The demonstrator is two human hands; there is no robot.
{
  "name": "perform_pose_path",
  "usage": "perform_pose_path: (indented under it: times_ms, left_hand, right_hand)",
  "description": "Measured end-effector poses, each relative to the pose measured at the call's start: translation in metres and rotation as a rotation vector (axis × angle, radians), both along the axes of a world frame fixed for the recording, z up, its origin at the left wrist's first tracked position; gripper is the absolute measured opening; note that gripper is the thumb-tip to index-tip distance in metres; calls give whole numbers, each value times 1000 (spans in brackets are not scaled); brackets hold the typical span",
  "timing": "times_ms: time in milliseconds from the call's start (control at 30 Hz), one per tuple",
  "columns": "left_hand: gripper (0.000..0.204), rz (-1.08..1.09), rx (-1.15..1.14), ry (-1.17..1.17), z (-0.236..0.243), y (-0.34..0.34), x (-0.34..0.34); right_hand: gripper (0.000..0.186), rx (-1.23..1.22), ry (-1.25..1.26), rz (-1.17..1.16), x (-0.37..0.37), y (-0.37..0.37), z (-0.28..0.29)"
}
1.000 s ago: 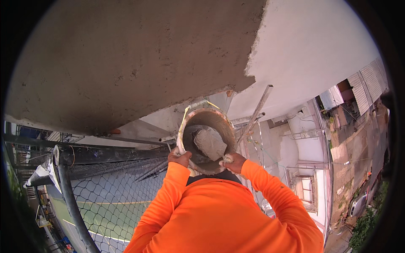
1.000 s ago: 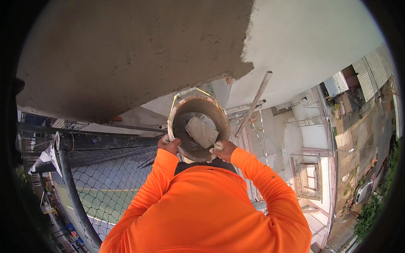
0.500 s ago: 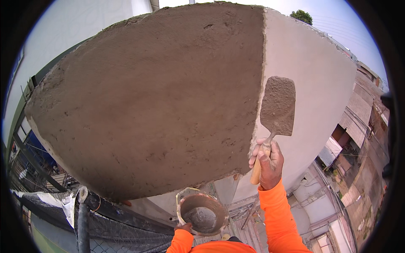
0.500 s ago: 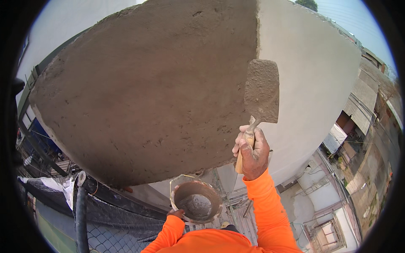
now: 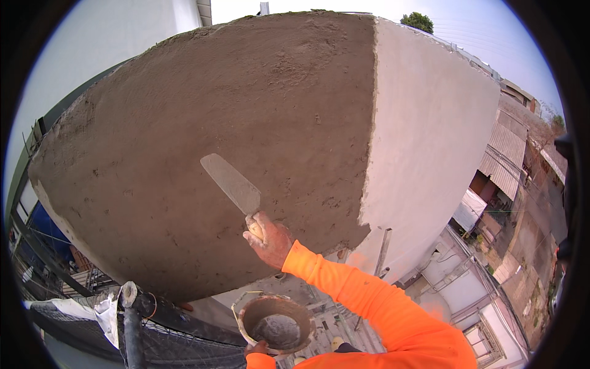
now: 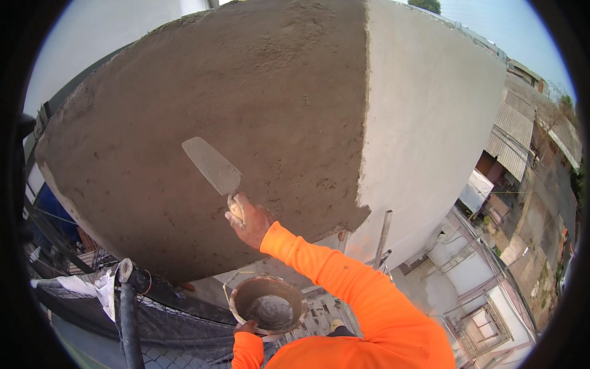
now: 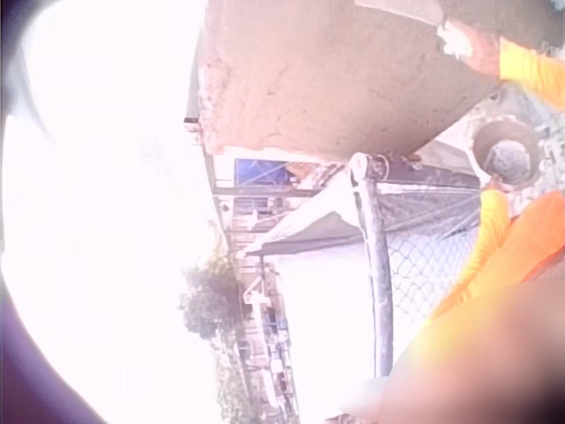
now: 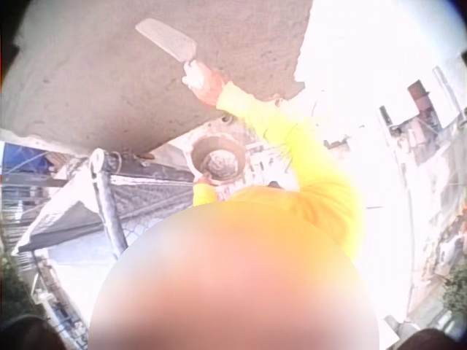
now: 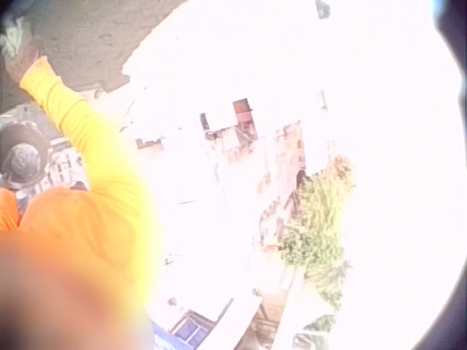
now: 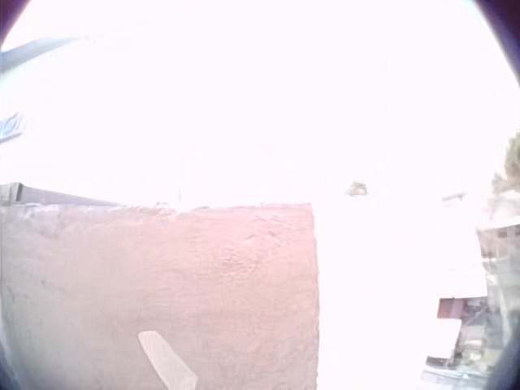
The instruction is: The person scoops cement from a bucket with a trowel and applies it to a wall, smoothing the surface. The person repeats this process multiple times to cover a larger area of the wall.
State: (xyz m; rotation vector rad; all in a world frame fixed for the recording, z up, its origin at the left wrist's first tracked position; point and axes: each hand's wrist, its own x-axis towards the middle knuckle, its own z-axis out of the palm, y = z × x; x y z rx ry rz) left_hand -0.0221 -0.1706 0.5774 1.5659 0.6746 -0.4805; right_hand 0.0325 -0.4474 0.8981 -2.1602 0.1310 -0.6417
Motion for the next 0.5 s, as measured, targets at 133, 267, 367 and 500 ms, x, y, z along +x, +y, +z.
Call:
perform_pose_path:
  times_ms: [133,267,367,500]
  left_hand:
    - [21,-10,2,-3,-1,4,1]
    - [26,-153,59,-77,-13,-3,1]
    - [27,-266,269,-201,-26,-18,-2]
    - [67,-337,297,-181,-35,-44,-7]
  right_hand:
    - [40,137,154,124,-86,56,-176]
    - [53,-52,927,220,-149,29,-270]
    - [54,-106,1072,233,-158,10,-318]
    - [55,-260,1241,201,-145,2,-374]
